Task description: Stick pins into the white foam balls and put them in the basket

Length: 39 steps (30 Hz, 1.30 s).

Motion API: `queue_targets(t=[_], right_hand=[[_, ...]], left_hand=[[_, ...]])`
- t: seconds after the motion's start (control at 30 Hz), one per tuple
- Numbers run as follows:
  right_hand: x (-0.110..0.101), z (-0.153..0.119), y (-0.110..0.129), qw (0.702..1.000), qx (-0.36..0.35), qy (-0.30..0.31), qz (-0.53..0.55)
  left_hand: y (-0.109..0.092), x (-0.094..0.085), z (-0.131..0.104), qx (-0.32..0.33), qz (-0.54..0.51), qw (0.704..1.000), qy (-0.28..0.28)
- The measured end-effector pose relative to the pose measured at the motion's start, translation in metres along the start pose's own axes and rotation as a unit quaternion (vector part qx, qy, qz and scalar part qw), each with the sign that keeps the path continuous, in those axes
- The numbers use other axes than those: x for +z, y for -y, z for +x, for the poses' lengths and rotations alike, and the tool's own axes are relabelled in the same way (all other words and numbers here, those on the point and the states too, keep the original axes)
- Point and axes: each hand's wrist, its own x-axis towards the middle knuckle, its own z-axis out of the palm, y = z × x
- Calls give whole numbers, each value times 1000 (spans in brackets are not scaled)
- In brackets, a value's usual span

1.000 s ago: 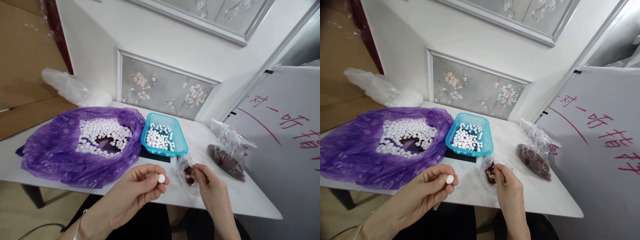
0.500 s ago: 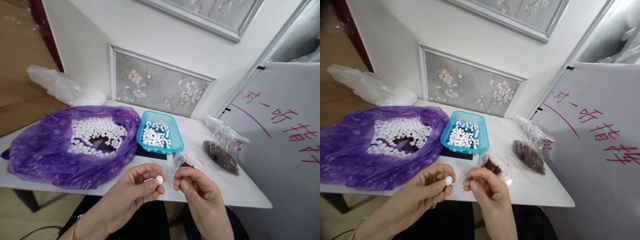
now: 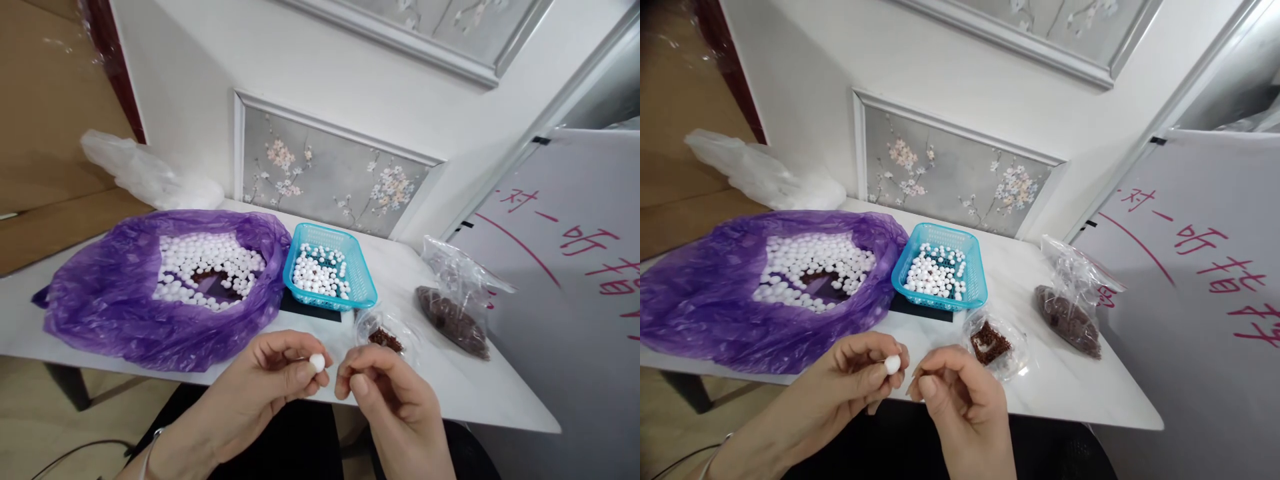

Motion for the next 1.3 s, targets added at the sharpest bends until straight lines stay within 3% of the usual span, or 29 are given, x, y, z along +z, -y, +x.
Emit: queue_targets(t=[0.13, 0.33, 0.73, 1.03, 1.3], right_hand=[[7, -2, 1, 1000, 10, -4, 22], [15, 0, 0, 996, -53, 0, -78], [22, -3, -7, 994, -72, -39, -78], [19, 0, -12, 960, -162, -35, -227], [17, -1, -16, 952, -177, -33, -247]], left_hand=[[-1, -2, -1, 9, 11, 1000, -6], [-1, -1, -2, 39, 53, 998, 6], [4, -4, -5, 36, 26, 999, -2], [0, 1, -8, 22, 54, 998, -18], [1, 3, -9, 30, 51, 998, -30]])
